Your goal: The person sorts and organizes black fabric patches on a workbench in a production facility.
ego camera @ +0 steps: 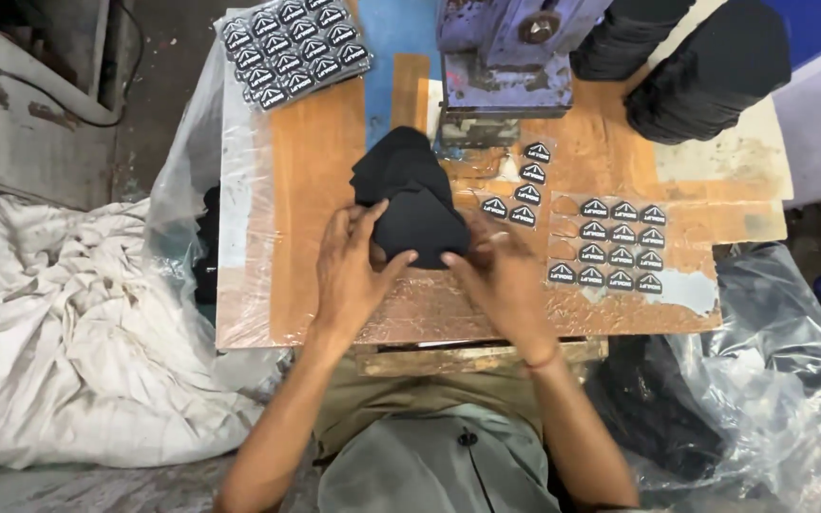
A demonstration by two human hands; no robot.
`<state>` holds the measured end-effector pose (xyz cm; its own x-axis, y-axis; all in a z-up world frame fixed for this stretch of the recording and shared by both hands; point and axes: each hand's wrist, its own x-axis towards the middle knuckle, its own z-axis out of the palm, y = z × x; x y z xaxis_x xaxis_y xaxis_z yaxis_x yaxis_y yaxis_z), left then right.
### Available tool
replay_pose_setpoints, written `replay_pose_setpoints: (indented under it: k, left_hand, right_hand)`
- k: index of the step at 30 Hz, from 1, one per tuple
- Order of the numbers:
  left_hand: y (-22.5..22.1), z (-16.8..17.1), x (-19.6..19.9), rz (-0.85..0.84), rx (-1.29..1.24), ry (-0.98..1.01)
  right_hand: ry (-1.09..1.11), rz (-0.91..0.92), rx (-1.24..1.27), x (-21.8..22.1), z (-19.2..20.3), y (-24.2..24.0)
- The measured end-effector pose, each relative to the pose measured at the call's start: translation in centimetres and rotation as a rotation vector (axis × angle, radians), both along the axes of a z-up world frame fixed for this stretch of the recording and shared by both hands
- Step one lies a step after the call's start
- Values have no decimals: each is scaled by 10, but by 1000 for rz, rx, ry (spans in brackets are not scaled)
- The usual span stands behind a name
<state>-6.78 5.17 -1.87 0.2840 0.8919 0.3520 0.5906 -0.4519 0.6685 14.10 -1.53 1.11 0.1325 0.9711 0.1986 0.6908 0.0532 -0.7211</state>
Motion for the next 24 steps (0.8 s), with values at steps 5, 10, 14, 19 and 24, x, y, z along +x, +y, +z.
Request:
replay_pose_setpoints:
  k: [5,10,14,19,24]
  left_hand:
    - [-14,-9,-6,48,-10,-60]
    - [-30,-9,-16,47,-32,-111]
    - [-48,-11,-41,-63,-377,-605]
    - [-84,-92,-66,-289,-1188,-1386]
    - [-99,-70,-63,-914,-1559,-1659]
  right_hand:
    - [-273,-103,-2,-19,-17,5]
    - [-237,-80,113,-14,2,-12]
    - [-33,86,229,5,18,-46]
    - [46,173,296,-12,6,-54]
    - [64,632,281,-37,30,-17]
